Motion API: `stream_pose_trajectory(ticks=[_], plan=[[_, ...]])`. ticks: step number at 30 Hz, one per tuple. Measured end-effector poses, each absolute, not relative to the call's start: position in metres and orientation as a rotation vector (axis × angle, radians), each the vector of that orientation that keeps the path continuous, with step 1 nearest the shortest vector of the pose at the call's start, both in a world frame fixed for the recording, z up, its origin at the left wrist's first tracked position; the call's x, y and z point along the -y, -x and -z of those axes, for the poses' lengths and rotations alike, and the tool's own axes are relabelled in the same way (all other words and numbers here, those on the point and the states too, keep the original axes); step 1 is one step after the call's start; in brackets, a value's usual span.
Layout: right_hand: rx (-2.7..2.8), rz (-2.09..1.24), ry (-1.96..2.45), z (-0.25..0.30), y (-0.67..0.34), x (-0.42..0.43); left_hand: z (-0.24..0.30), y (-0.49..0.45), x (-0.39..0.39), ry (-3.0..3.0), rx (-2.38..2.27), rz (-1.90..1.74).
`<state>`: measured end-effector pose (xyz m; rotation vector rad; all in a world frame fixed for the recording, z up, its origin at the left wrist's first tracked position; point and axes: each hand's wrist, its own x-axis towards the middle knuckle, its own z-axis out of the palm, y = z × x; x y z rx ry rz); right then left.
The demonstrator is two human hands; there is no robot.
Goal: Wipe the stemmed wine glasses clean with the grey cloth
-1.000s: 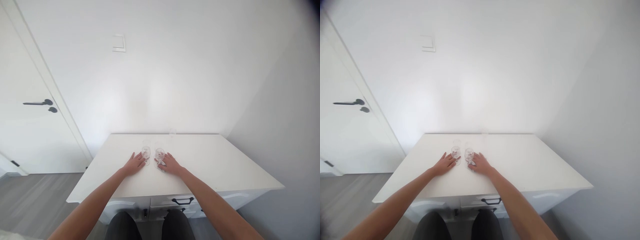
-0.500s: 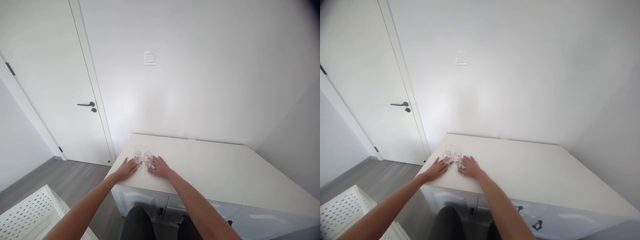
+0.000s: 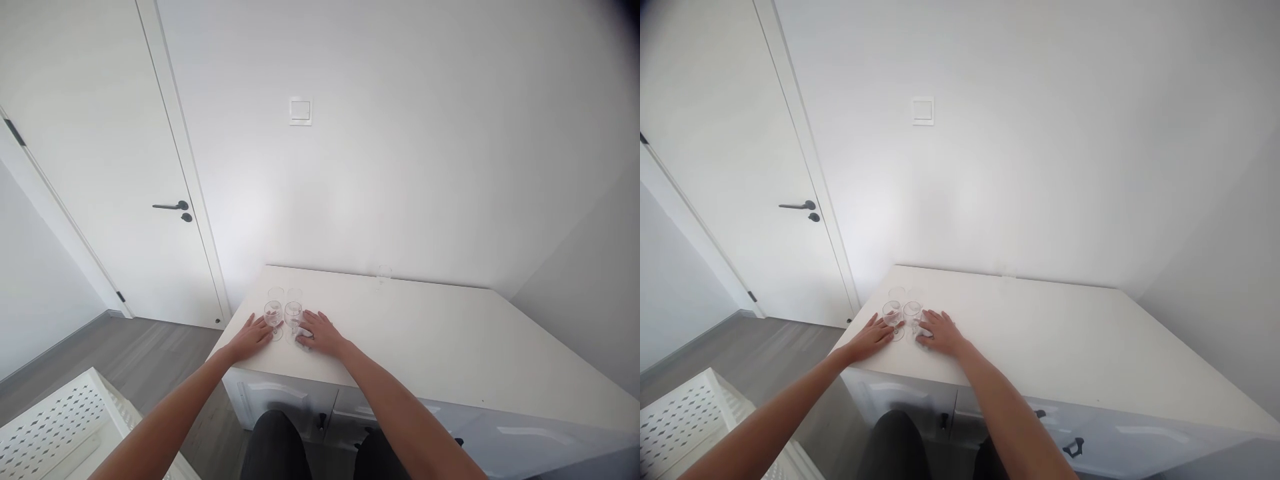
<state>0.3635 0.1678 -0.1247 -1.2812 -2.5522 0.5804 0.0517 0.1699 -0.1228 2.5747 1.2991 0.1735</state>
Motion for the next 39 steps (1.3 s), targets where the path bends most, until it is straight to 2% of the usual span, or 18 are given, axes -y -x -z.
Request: stream_pose_trajectory(ticks=[5, 11, 15, 29, 39], plan=[[2.526, -0.529, 1.356, 0.130, -0.422, -0.151, 0.126, -0.051, -0.173, -2.581, -1.294, -0.175], [2.225, -0.287, 1.791, 0.144, -0.559, -0.130, 0.133, -0.039, -0.166, -2.548, -1.346, -0.175], [2.037, -0.228, 1.990, 0.148, -0.609, -0.131, 0.144, -0.024, -0.158, -2.549, -1.402, -0.237], [1.947, -0.124, 2.135, 0.142, -0.603, -0.217, 0.176, -0.008, -0.170, -2.558, -1.669, -0.376], [1.939, -0.114, 2.129, 0.150, -0.599, -0.260, 0.153, -0.022, -0.159, -2.511, -1.678, -0.303]])
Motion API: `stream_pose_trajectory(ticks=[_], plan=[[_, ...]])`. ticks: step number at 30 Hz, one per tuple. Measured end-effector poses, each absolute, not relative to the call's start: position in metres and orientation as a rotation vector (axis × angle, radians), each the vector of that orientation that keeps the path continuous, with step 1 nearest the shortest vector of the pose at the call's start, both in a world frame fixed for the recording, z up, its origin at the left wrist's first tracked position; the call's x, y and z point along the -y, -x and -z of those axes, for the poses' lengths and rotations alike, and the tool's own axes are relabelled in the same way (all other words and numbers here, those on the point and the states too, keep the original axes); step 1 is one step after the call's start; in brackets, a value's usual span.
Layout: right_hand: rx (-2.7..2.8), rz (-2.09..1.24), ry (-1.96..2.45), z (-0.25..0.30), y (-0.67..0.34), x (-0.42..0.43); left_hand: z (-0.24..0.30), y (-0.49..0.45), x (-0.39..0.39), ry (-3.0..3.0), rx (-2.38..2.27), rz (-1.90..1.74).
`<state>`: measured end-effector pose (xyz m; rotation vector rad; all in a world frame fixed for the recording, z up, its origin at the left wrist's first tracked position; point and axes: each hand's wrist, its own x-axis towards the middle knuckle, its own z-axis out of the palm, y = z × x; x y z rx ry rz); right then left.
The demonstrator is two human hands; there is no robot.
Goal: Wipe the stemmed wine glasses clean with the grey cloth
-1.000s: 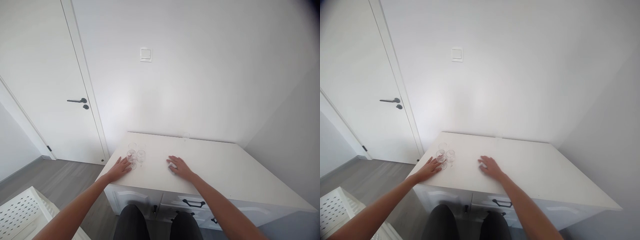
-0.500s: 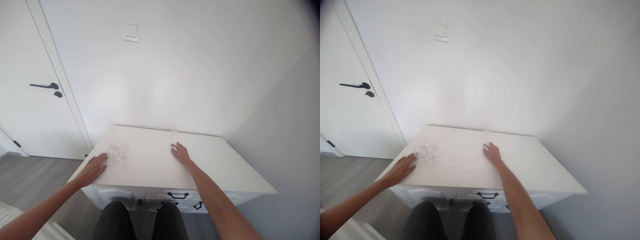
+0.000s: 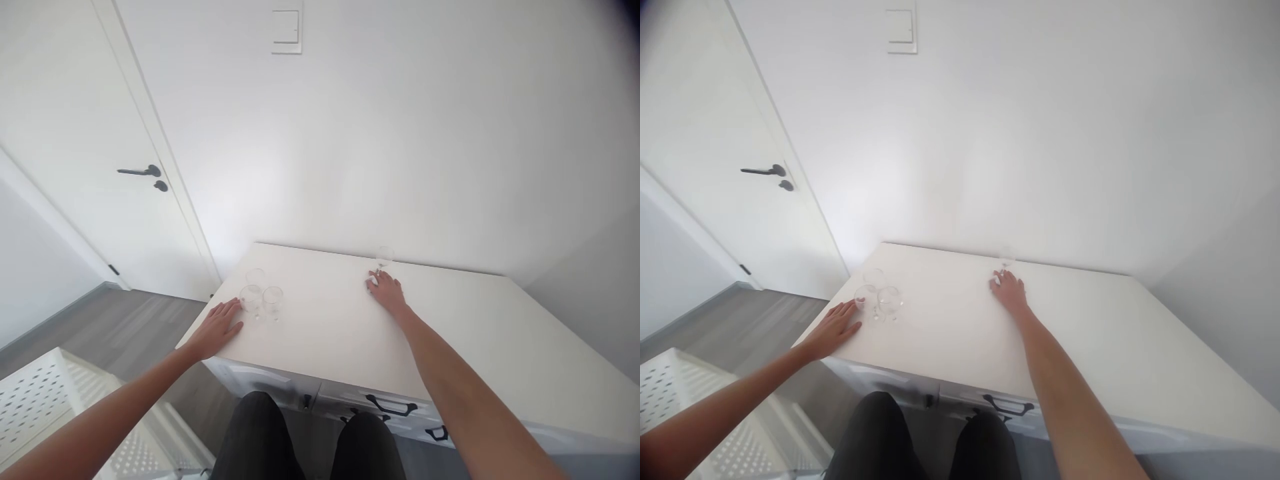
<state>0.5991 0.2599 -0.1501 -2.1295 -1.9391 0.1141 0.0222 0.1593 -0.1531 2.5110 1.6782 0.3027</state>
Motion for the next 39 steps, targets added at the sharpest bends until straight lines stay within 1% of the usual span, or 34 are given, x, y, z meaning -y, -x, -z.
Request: stream_pose_trajectory(ticks=[5, 9, 17, 21, 28, 39], plan=[[1.958, -0.134, 2.088, 0.153, -0.591, -0.248, 0.149, -0.026, -0.155, -2.495, -1.668, -0.313], [2.073, -0.171, 2.025, 0.150, -0.562, -0.224, 0.150, -0.026, -0.154, -2.486, -1.657, -0.357], [2.360, -0.332, 1.597, 0.147, -0.474, -0.156, 0.139, -0.032, -0.151, -2.444, -1.635, -0.348], [2.427, -0.345, 1.485, 0.145, -0.436, -0.137, 0.141, -0.033, -0.151, -2.431, -1.615, -0.415], [2.501, -0.351, 1.382, 0.138, -0.399, -0.131, 0.143, -0.032, -0.152, -2.426, -1.586, -0.493], [2.561, -0.365, 1.326, 0.133, -0.399, -0.132, 0.141, -0.032, -0.151, -2.406, -1.594, -0.500]])
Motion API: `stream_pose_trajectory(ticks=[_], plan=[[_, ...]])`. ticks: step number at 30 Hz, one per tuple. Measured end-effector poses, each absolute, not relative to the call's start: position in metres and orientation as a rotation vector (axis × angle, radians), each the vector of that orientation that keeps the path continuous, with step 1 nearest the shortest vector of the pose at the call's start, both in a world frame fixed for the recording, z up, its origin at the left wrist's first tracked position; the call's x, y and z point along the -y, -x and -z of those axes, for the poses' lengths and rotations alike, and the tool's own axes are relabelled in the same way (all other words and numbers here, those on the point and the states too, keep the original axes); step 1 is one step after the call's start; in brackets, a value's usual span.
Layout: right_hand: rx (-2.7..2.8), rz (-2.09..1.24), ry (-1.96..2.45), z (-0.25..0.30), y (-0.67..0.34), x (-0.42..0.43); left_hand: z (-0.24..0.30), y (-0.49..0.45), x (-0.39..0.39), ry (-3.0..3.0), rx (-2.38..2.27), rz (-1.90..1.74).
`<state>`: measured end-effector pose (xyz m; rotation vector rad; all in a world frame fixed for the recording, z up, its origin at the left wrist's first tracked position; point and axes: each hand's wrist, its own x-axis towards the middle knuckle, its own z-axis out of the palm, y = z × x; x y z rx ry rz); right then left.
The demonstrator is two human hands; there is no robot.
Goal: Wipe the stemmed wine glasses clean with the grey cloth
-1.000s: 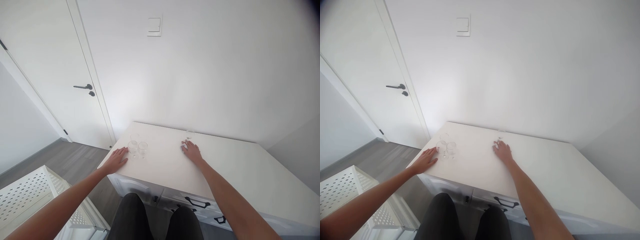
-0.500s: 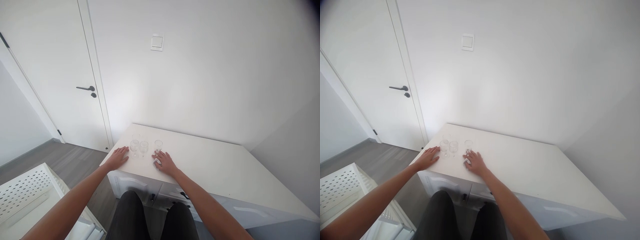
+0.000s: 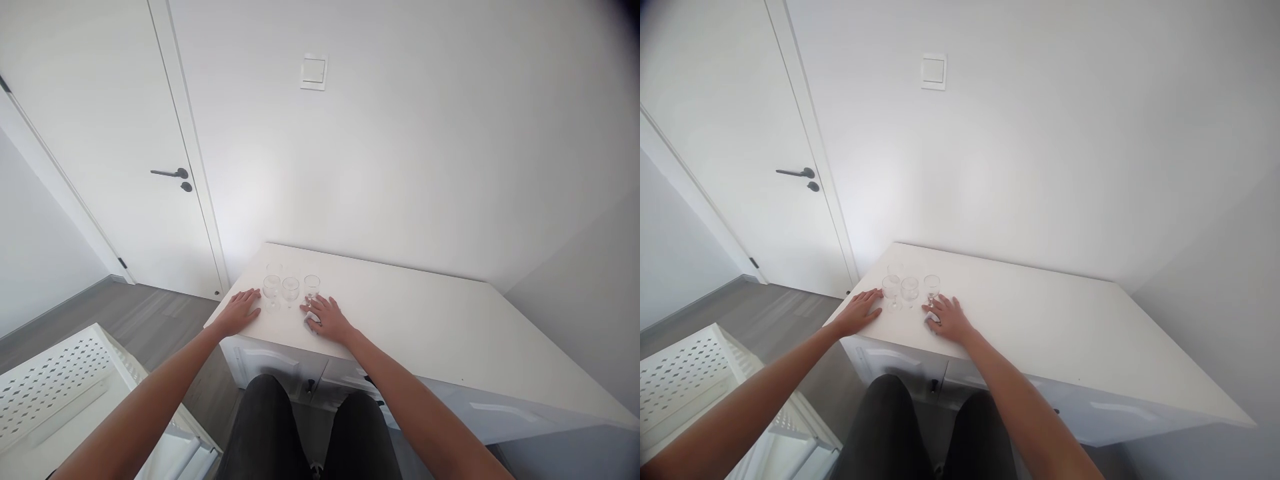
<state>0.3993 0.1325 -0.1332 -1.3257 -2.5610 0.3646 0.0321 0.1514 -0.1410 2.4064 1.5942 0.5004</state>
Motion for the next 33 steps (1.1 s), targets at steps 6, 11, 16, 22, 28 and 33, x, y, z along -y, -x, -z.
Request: stream_pose_trajectory(ticks=[6, 11, 16, 22, 28, 33], plan=[[2.521, -0.346, 1.272, 0.142, -0.413, -0.124, 0.146, -0.029, -0.154, -2.427, -1.593, -0.495], [1.924, -0.247, 1.346, 0.148, -0.483, -0.115, 0.142, -0.031, -0.148, -2.417, -1.624, -0.571], [0.676, -0.657, 1.316, 0.150, -0.550, -0.116, 0.139, -0.048, -0.102, -2.153, -1.941, -1.111], [0.623, -0.776, 1.244, 0.147, -0.551, -0.116, 0.127, -0.135, -0.028, -1.576, -1.406, -0.988], [0.798, -0.695, 1.419, 0.145, -0.538, -0.116, 0.107, -0.216, -0.041, -0.871, -0.953, -0.965], [0.830, -0.680, 1.435, 0.145, -0.539, -0.115, 0.118, -0.241, -0.069, -0.751, -0.841, -1.035]])
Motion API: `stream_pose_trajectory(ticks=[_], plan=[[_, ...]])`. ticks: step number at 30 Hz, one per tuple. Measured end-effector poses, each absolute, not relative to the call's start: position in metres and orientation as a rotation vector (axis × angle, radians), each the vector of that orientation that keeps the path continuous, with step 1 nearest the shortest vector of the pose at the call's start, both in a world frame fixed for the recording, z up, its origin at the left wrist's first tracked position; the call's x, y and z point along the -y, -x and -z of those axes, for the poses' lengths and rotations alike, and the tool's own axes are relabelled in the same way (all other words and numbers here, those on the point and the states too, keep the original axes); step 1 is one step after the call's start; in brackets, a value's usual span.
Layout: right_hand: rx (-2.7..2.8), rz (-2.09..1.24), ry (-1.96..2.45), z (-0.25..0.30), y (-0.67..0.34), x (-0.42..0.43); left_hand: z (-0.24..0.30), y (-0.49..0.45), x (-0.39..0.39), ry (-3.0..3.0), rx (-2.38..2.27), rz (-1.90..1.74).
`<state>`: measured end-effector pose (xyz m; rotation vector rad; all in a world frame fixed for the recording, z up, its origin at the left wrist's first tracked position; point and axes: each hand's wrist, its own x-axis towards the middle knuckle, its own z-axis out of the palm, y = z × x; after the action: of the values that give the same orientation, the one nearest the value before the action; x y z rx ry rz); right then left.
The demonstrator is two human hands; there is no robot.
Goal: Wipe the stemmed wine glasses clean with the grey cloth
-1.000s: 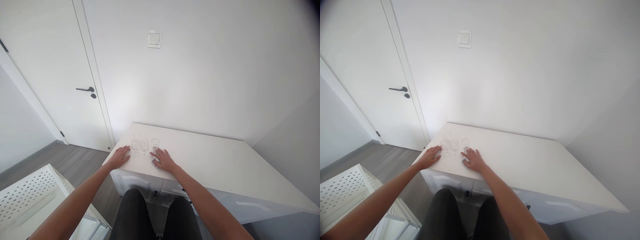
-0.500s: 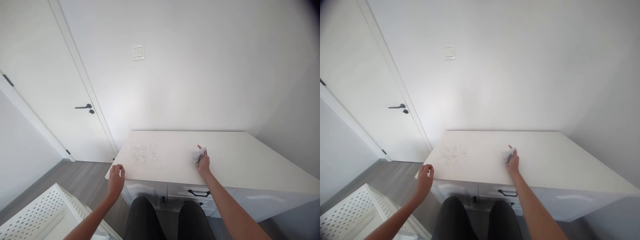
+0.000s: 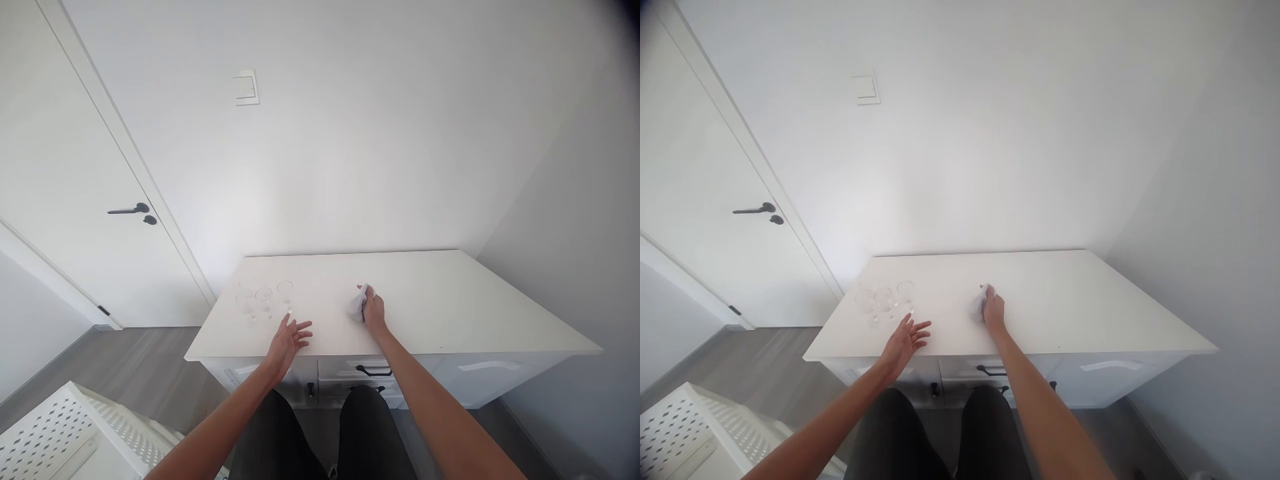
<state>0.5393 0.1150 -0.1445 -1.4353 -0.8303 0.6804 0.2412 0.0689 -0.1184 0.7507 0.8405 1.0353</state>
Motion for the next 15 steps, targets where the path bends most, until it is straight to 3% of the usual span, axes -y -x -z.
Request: stream_pose_trajectory(ticks=[15], plan=[[0.925, -0.636, 1.461, 0.146, -0.539, -0.122, 0.134, -0.270, -0.126, -0.865, -0.691, -1.207]])
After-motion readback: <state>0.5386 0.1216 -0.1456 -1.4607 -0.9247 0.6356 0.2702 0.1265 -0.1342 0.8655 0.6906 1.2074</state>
